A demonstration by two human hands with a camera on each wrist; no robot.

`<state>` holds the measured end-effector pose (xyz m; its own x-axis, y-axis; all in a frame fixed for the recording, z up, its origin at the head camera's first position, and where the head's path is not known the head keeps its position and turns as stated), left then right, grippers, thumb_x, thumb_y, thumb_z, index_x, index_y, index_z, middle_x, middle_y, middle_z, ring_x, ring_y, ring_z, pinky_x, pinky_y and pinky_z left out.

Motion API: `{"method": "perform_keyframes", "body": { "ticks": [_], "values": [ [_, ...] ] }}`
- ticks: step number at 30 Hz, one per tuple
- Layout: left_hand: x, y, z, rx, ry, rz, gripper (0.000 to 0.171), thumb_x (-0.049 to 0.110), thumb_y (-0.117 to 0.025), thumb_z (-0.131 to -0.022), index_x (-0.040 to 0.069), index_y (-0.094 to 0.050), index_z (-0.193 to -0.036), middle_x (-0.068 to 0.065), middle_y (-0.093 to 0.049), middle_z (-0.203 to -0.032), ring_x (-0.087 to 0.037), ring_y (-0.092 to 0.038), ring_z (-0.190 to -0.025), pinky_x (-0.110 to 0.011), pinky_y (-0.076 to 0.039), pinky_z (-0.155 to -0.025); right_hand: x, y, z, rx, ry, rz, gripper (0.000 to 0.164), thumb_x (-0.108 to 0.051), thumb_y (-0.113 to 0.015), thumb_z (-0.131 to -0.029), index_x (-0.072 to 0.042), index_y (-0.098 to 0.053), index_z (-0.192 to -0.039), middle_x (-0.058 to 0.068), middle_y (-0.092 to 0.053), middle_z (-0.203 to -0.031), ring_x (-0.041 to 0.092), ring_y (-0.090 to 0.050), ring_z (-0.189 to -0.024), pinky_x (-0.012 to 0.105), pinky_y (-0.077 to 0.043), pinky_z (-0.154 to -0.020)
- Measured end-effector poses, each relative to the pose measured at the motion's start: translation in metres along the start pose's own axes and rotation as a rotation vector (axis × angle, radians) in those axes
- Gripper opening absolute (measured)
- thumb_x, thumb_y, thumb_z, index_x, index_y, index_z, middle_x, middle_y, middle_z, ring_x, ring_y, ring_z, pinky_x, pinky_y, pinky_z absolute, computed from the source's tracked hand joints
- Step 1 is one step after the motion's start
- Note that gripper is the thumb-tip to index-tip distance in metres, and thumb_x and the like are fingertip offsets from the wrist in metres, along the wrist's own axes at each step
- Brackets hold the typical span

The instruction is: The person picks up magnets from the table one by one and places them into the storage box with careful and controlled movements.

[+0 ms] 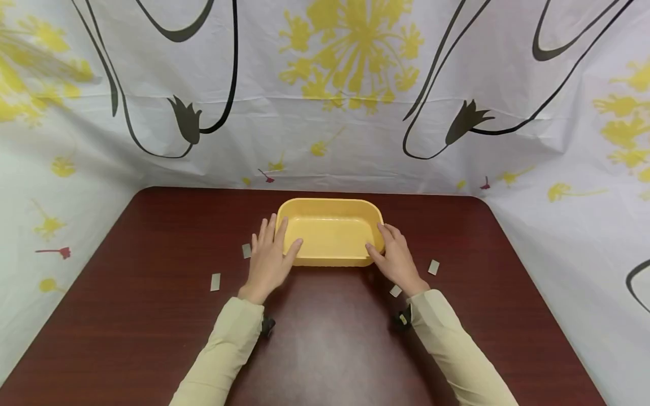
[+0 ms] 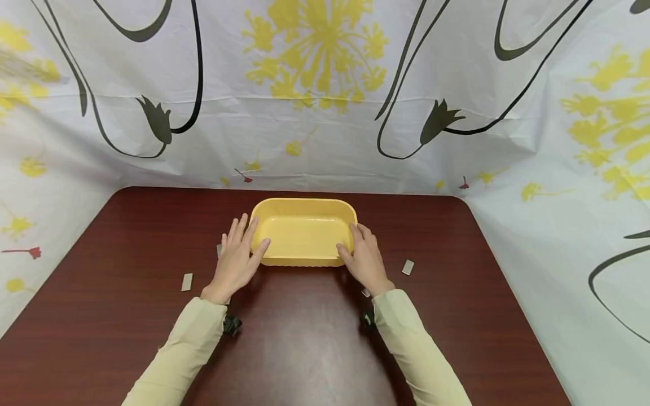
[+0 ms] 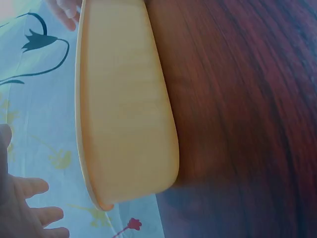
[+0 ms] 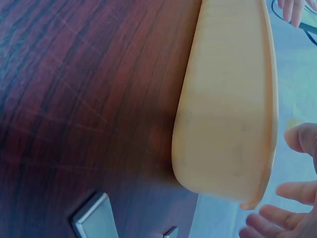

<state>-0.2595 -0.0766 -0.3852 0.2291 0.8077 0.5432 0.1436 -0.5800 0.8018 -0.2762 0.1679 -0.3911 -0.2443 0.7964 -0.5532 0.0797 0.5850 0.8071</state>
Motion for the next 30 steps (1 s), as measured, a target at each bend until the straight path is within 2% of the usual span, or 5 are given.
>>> {"method": "perform_keyframes", "body": {
  "ticks": [6, 19, 25, 30],
  "values": [
    [-0.007, 0.008, 0.002, 0.047, -0.003, 0.044, 0.061, 0.044, -0.038, -0.093, 0.006, -0.028, -0.141, -0.013, -0.017, -0.147, -0.028, -0.003, -0.135, -0.056, -0.006, -0.103, 0.012, 0.001, 0.001, 0.012, -0.037, -0.049, 0.059, -0.023, -0.057, -0.087, 0.008, -0.035, -0.133, 0.028, -0.036, -0.127, 0.039, -0.037, -0.116, 0.048, -0.035, -0.093],
    [-0.031, 0.034, 0.011, 0.163, 0.019, 0.068, 0.054, 0.035, -0.047, -0.092, 0.004, -0.038, -0.135, -0.015, -0.030, -0.141, -0.031, -0.019, -0.132, -0.053, -0.013, -0.103, 0.023, 0.001, 0.003, 0.061, -0.067, -0.075, 0.053, -0.018, -0.059, -0.086, 0.010, -0.042, -0.127, 0.028, -0.049, -0.119, 0.037, -0.048, -0.107, 0.047, -0.040, -0.087],
    [-0.042, 0.046, 0.017, 0.217, 0.024, 0.076, 0.053, 0.028, -0.056, -0.088, 0.003, -0.042, -0.132, -0.017, -0.036, -0.136, -0.033, -0.027, -0.127, -0.054, -0.019, -0.100, 0.027, 0.001, 0.003, 0.103, -0.103, -0.100, 0.050, -0.016, -0.060, -0.085, 0.008, -0.046, -0.126, 0.025, -0.054, -0.112, 0.031, -0.055, -0.094, 0.041, -0.046, -0.078],
    [-0.049, 0.049, 0.022, 0.235, 0.023, 0.082, 0.053, 0.025, -0.059, -0.086, 0.002, -0.044, -0.131, -0.019, -0.039, -0.132, -0.035, -0.030, -0.123, -0.055, -0.021, -0.097, 0.031, -0.001, 0.003, 0.129, -0.136, -0.125, 0.049, -0.014, -0.062, -0.083, 0.008, -0.047, -0.125, 0.020, -0.058, -0.102, 0.025, -0.058, -0.081, 0.033, -0.047, -0.065]
  ]
}}
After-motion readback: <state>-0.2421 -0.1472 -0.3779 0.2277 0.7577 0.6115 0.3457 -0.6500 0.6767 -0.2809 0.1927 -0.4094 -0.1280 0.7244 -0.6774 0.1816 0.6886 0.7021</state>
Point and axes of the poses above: each hand's wrist, its own z-axis away from the middle knuckle, its own y-axis out of the back of the hand, x = y × z, the point moved 10 cm from there along -z, towards the middle knuckle
